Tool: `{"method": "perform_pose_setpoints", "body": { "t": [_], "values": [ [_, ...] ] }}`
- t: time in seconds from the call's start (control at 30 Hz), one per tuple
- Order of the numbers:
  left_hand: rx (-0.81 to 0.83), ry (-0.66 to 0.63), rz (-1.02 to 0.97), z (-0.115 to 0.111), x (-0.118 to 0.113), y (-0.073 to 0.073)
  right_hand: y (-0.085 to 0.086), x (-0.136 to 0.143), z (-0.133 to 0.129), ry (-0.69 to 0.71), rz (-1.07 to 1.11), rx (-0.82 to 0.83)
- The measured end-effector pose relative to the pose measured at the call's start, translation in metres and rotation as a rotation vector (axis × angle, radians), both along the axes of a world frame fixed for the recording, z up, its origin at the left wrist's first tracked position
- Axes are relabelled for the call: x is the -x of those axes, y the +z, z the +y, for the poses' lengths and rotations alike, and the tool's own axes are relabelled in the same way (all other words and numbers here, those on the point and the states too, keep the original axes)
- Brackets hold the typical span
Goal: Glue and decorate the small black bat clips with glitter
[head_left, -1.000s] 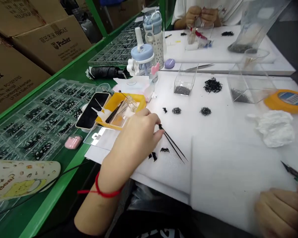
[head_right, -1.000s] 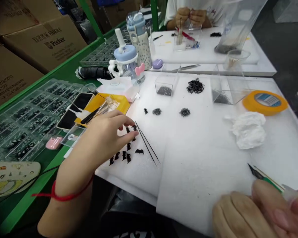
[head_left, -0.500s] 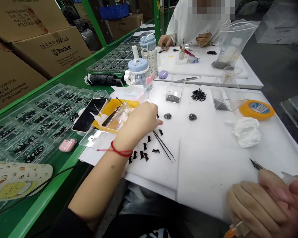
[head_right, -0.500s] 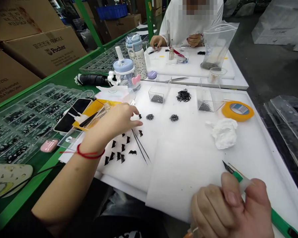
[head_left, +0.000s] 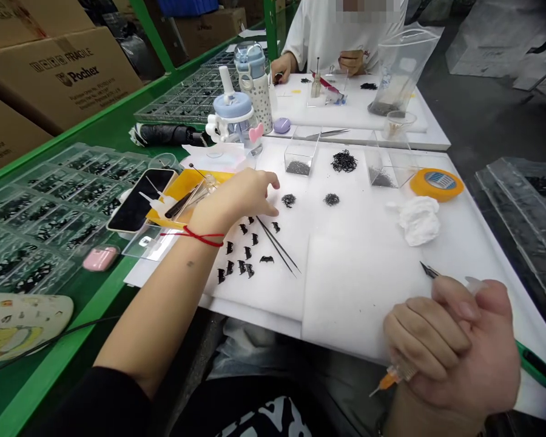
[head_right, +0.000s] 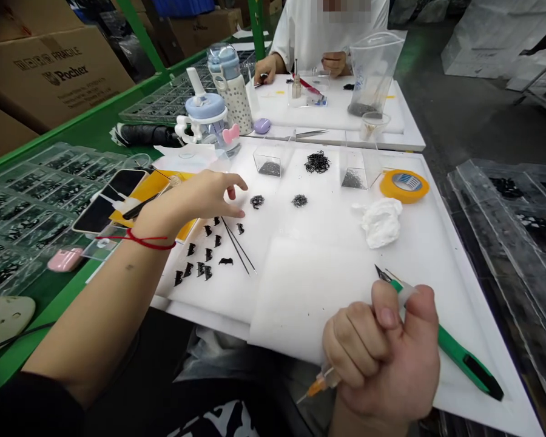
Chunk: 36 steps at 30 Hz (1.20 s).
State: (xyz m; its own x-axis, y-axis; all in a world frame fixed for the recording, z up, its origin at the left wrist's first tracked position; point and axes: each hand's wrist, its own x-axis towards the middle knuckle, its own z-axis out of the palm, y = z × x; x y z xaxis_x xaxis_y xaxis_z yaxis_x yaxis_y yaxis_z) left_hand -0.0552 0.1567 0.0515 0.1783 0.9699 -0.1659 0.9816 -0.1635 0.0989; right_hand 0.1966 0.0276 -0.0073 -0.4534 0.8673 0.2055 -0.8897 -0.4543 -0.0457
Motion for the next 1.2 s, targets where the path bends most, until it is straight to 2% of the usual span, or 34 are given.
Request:
{"method": "perform_pose_setpoints", "body": {
  "t": [0.1, 0.23, 0.4, 0.6, 0.7, 0.83, 0.87, 0.9, 0.97, 1.03, 1.1, 1.13, 1.2],
  "values": [
    [0.043, 0.012, -0.002, 0.003, -0.002, 0.001, -0.002, 0.0, -0.001, -0.011, -0.001, -0.004],
    [0.008, -0.026, -0.02, 0.005, -0.009, 0.0, -0.001, 0.002, 0.0, -0.027, -0.005, -0.006],
    [-0.066, -0.125, -0.023, 0.008, -0.015, -0.011, 0.002, 0.003, 0.001, -0.022, -0.033, 0.006],
    [-0.097, -0.173, -0.015, 0.009, -0.016, -0.019, 0.002, 0.003, 0.001, -0.017, -0.069, 0.009],
    [-0.126, -0.187, -0.047, 0.006, -0.017, -0.016, 0.002, 0.003, 0.002, -0.02, -0.055, 0.016],
    [-0.16, -0.172, -0.182, -0.011, -0.017, 0.0, 0.003, 0.002, 0.003, -0.004, -0.048, 0.007],
    [-0.136, -0.149, -0.267, -0.019, -0.018, 0.005, 0.004, 0.002, 0.003, 0.002, -0.044, 0.004],
    [-0.066, -0.089, -0.433, -0.027, -0.02, 0.01, 0.004, 0.002, 0.003, 0.006, -0.038, -0.002],
    [0.248, 0.007, -0.781, -0.046, -0.028, 0.015, 0.003, 0.003, 0.004, 0.01, -0.024, -0.017],
    [0.583, 0.037, -0.955, -0.062, -0.038, 0.014, 0.002, 0.003, 0.005, 0.011, -0.009, -0.028],
    [0.755, 0.033, -0.898, -0.074, -0.05, 0.01, 0.0, 0.002, 0.005, 0.008, 0.002, -0.034],
    [0.766, 0.021, -0.824, -0.078, -0.054, 0.008, 0.0, 0.002, 0.004, 0.004, 0.007, -0.039],
    [0.675, -0.006, -0.674, -0.083, -0.06, 0.005, -0.001, 0.002, 0.004, -0.012, 0.012, -0.055]
  ]
}}
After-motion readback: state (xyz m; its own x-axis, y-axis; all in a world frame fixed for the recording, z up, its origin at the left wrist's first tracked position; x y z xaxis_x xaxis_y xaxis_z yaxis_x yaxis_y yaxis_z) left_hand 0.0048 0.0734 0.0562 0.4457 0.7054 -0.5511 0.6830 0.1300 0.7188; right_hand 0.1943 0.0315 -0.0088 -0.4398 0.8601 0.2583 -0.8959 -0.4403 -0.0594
